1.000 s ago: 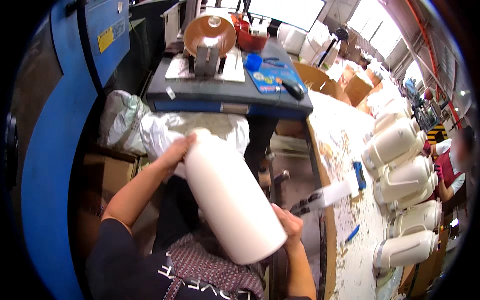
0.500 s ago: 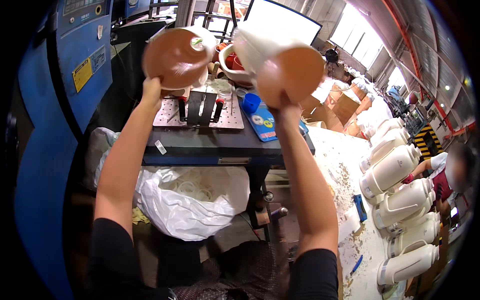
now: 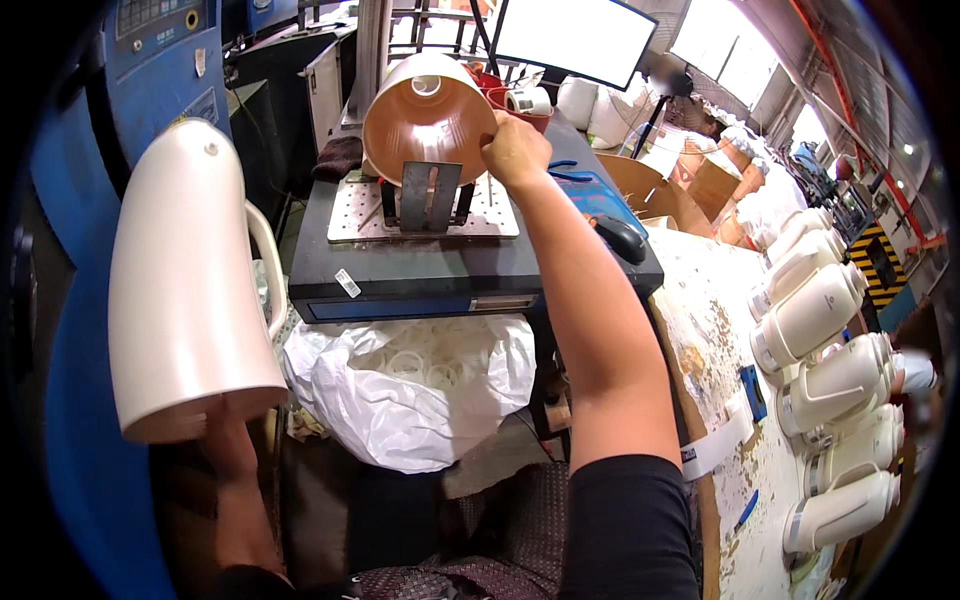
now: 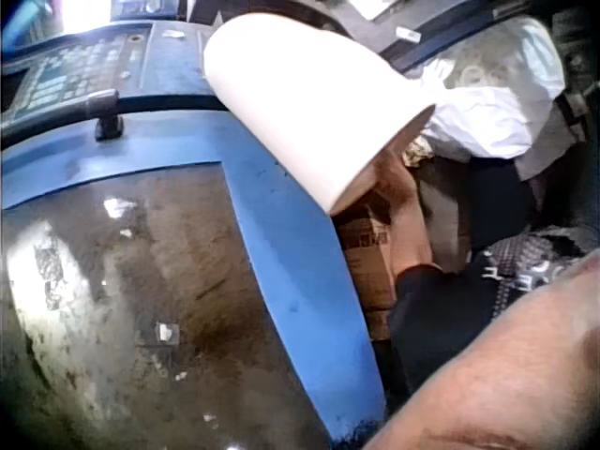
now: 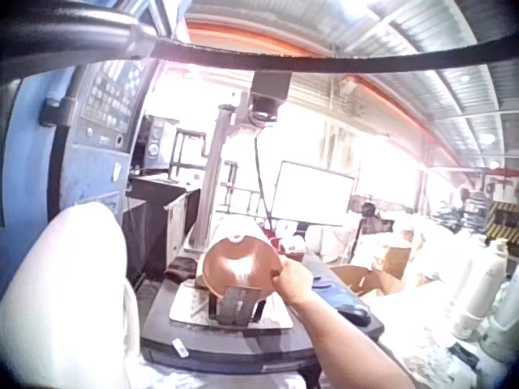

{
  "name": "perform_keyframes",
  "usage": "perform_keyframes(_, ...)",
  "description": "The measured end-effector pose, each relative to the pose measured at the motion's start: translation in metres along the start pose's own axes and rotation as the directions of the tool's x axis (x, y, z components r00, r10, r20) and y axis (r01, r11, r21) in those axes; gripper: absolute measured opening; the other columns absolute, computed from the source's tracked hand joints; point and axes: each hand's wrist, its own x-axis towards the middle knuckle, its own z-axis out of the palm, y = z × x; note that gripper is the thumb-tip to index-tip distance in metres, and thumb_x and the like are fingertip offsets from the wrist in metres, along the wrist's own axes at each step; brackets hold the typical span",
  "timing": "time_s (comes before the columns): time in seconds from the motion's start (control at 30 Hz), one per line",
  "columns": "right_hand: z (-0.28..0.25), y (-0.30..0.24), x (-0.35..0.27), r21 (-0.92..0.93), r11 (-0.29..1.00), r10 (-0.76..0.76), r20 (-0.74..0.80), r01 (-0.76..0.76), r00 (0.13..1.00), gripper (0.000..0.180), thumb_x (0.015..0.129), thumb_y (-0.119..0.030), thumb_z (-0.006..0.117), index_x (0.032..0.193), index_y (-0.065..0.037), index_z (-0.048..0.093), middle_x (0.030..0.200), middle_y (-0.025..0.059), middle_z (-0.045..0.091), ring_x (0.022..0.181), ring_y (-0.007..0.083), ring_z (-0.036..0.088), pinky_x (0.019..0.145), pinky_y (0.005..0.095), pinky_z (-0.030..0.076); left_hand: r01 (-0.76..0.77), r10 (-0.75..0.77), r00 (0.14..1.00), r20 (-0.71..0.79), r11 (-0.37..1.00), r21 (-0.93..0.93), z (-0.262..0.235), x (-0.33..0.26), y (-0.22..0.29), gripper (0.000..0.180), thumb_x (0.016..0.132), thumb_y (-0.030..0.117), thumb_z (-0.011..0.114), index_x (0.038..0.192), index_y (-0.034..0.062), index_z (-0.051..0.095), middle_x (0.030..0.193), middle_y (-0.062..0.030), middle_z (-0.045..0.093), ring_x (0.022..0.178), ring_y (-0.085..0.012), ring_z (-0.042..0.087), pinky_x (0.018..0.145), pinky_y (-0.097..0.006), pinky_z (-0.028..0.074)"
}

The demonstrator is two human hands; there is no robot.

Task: The person assembles white thermos bottles by attaching handles and applying labels. They pick up a bottle body, attach a handle, apply a label to the side, and place the finished unit on a table. This process is repeated for multiple units.

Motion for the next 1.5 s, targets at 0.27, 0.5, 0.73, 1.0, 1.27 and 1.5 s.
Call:
perform_keyframes(0.27, -0.055, -0.034, -0.108, 0.498, 0.782, -0.19, -0.383, 0.376, 0.904, 0.07, 0.074, -0.036, 0.079, 0.129, -0.004, 0.051, 0.116, 0.0153, 0.06, 0.107, 0.0302, 0.057, 0.09, 0.0398, 0.045, -0.113, -0.084, 0.976, -0.2, 0.589, -0.8, -0.023, -0.058, 0.023, 0.06, 0.092, 0.038, 0.056, 0.137, 0.0013, 0.04, 0.133, -0.0134, 0.046, 0.123, -0.0267, 0.045, 0.107, -0.044, 0.035)
perform_keyframes(0.5, -0.126, -0.058, -0.367, 0.853, 0.511, -0.28, 0.045, 0.109, 0.959, 0.064, 0.08, -0.015, 0.074, 0.137, -0.003, 0.047, 0.129, 0.0149, 0.06, 0.112, 0.0218, 0.061, 0.095, 0.0321, 0.048, -0.045, 0.108, 0.994, 0.01, 0.492, -0.869, -0.014, -0.099, 0.058, 0.069, 0.091, 0.044, 0.056, 0.141, 0.0013, 0.033, 0.134, -0.0169, 0.046, 0.12, -0.0291, 0.048, 0.103, -0.044, 0.039)
perform_keyframes(0.73, -0.124, 0.056, -0.512, 0.563, 0.824, -0.109, 0.056, 0.058, 0.992, 0.037, 0.085, -0.022, 0.065, 0.121, -0.014, 0.065, 0.112, 0.0104, 0.068, 0.096, 0.0284, 0.067, 0.082, 0.0334, 0.053, -0.04, 0.395, 0.901, 0.18, 0.487, -0.873, -0.006, -0.106, 0.081, 0.079, 0.09, 0.051, 0.055, 0.145, 0.0013, 0.027, 0.136, -0.0203, 0.045, 0.118, -0.0316, 0.05, 0.099, -0.044, 0.043)
perform_keyframes(1.0, -0.145, 0.08, -0.582, 0.34, 0.94, 0.032, 0.022, -0.038, 0.999, 0.035, 0.087, -0.029, 0.058, 0.119, -0.015, 0.063, 0.107, 0.006, 0.069, 0.093, 0.0256, 0.067, 0.075, 0.0351, 0.054, 0.261, 0.299, 0.818, 0.491, 0.567, -0.781, 0.054, -0.119, 0.101, 0.049, 0.092, 0.039, 0.058, 0.111, -0.0068, 0.059, 0.103, -0.0144, 0.064, 0.089, -0.0219, 0.062, 0.079, -0.034, 0.051)
perform_keyframes(1.27, -0.186, 0.104, -0.615, 0.128, 0.973, 0.152, 0.282, -0.194, 0.947, 0.038, 0.086, -0.022, 0.064, 0.124, -0.022, 0.061, 0.096, 0.0072, 0.067, 0.081, 0.0275, 0.066, 0.068, 0.0378, 0.053, -0.02, 0.536, 0.733, 0.418, 0.631, -0.775, 0.071, -0.083, 0.141, 0.056, 0.091, 0.05, 0.054, 0.099, -0.005, 0.06, 0.085, -0.0069, 0.061, 0.074, -0.0157, 0.058, 0.067, -0.028, 0.047)
perform_keyframes(1.5, -0.225, 0.126, -0.667, -0.123, 0.913, 0.387, 0.564, -0.39, 0.729, 0.027, 0.085, -0.031, 0.062, 0.109, -0.019, 0.068, 0.095, 0.0073, 0.069, 0.087, 0.0286, 0.066, 0.072, 0.041, 0.053, 0.291, 0.398, 0.727, 0.56, 0.56, -0.776, 0.104, -0.082, 0.124, 0.054, 0.091, 0.047, 0.051, 0.105, -0.0052, 0.062, 0.095, -0.0136, 0.065, 0.081, -0.0221, 0.063, 0.071, -0.034, 0.052)
